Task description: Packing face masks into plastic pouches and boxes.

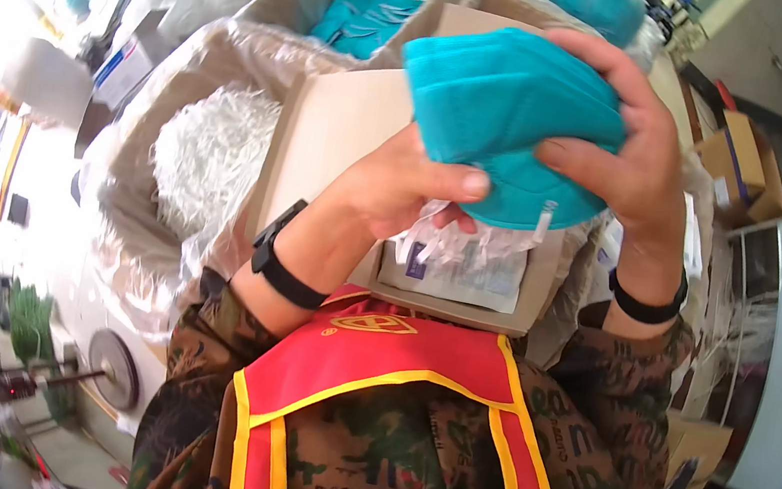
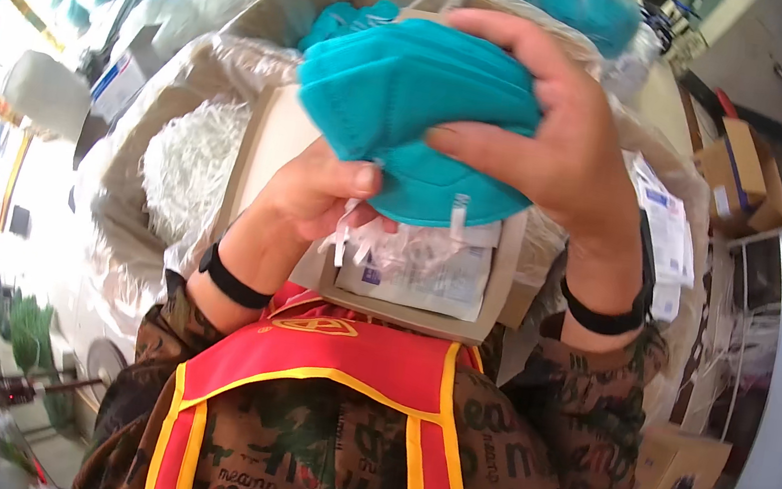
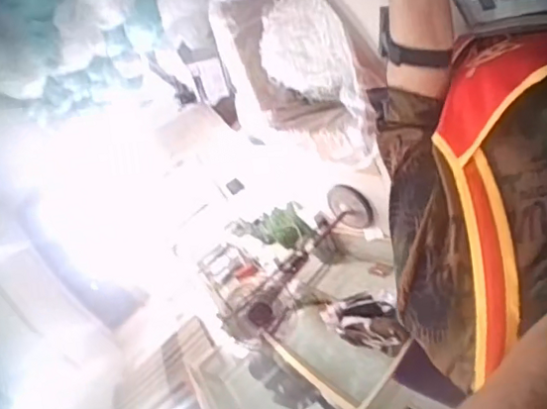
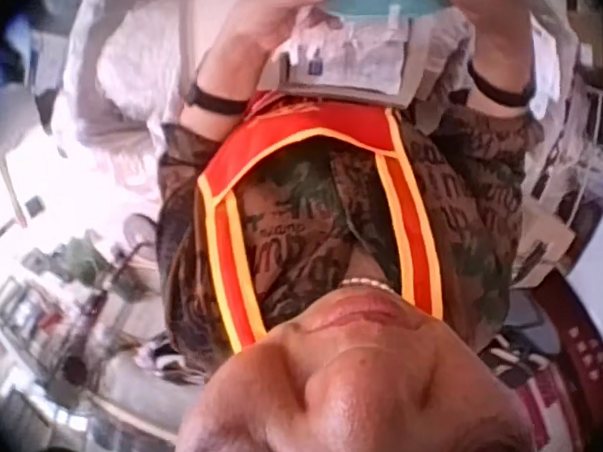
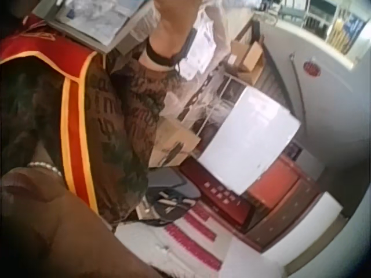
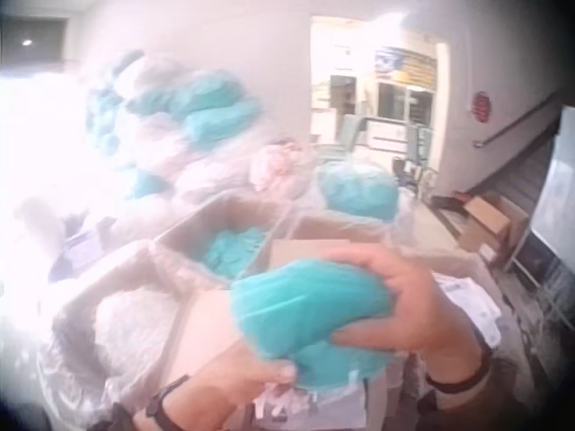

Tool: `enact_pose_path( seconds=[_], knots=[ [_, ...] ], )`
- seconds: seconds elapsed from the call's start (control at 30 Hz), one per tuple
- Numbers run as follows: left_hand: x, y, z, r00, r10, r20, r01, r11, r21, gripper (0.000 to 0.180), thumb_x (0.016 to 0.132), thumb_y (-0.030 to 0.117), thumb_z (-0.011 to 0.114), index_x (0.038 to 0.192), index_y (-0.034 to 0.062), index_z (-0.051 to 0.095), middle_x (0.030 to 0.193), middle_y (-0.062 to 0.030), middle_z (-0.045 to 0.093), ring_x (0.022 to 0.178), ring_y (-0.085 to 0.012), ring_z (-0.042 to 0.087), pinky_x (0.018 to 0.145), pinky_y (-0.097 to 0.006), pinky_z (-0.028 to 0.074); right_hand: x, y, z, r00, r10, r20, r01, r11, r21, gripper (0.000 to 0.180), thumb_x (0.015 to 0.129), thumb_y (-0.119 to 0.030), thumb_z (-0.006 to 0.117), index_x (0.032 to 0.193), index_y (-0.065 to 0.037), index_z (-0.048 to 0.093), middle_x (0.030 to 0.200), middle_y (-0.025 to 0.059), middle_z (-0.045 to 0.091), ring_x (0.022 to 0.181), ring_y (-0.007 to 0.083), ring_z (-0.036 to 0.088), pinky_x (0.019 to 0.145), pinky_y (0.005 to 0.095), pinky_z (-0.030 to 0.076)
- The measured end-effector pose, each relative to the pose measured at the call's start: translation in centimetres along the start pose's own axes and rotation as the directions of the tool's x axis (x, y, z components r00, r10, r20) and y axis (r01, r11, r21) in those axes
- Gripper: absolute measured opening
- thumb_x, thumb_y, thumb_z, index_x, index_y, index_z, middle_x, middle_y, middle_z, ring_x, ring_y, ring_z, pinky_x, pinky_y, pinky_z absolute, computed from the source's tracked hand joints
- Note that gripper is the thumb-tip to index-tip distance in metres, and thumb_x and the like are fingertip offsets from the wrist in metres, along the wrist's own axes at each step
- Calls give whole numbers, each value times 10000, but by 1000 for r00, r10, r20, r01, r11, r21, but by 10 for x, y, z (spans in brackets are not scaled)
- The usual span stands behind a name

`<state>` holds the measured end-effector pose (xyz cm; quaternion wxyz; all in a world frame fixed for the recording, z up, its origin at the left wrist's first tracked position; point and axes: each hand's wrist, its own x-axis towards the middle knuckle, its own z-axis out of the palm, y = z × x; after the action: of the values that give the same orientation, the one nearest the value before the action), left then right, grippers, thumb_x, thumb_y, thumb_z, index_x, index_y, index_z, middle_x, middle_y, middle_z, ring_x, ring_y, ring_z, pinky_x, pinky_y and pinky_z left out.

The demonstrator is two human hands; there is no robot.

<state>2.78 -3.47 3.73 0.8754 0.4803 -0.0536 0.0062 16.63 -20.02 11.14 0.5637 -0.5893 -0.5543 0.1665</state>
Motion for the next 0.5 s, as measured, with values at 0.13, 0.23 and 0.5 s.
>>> enact_pose_path(
  seconds=[0.13,0.23,0.5],
  knots=[
    [-2,7,15,994,-66,-86,73,993,90,554,788,196,790,1256,28,546,961,-66,668,705,-117,633,419,-190,387,-1,7,-3,1000,-2,-10,2,999,-36,758,761,-40,791,1421,-17,419,1288,91,568,1165,145,546,982,278,443],
    [-4,8,13,981,19,-194,6,992,130,482,811,158,779,1222,33,561,955,-67,666,694,-114,629,411,-192,360,-11,25,0,994,7,-106,11,985,175,859,736,-34,821,1461,-30,358,1324,92,553,1185,157,547,986,284,449],
    [-1,22,23,946,232,-227,-179,956,232,331,829,153,789,1086,35,617,858,-30,626,558,-83,527,405,-203,361,-32,55,45,952,284,117,-306,905,295,460,807,-135,784,1223,-54,603,1079,27,677,971,127,621,854,271,494]
  ],
)
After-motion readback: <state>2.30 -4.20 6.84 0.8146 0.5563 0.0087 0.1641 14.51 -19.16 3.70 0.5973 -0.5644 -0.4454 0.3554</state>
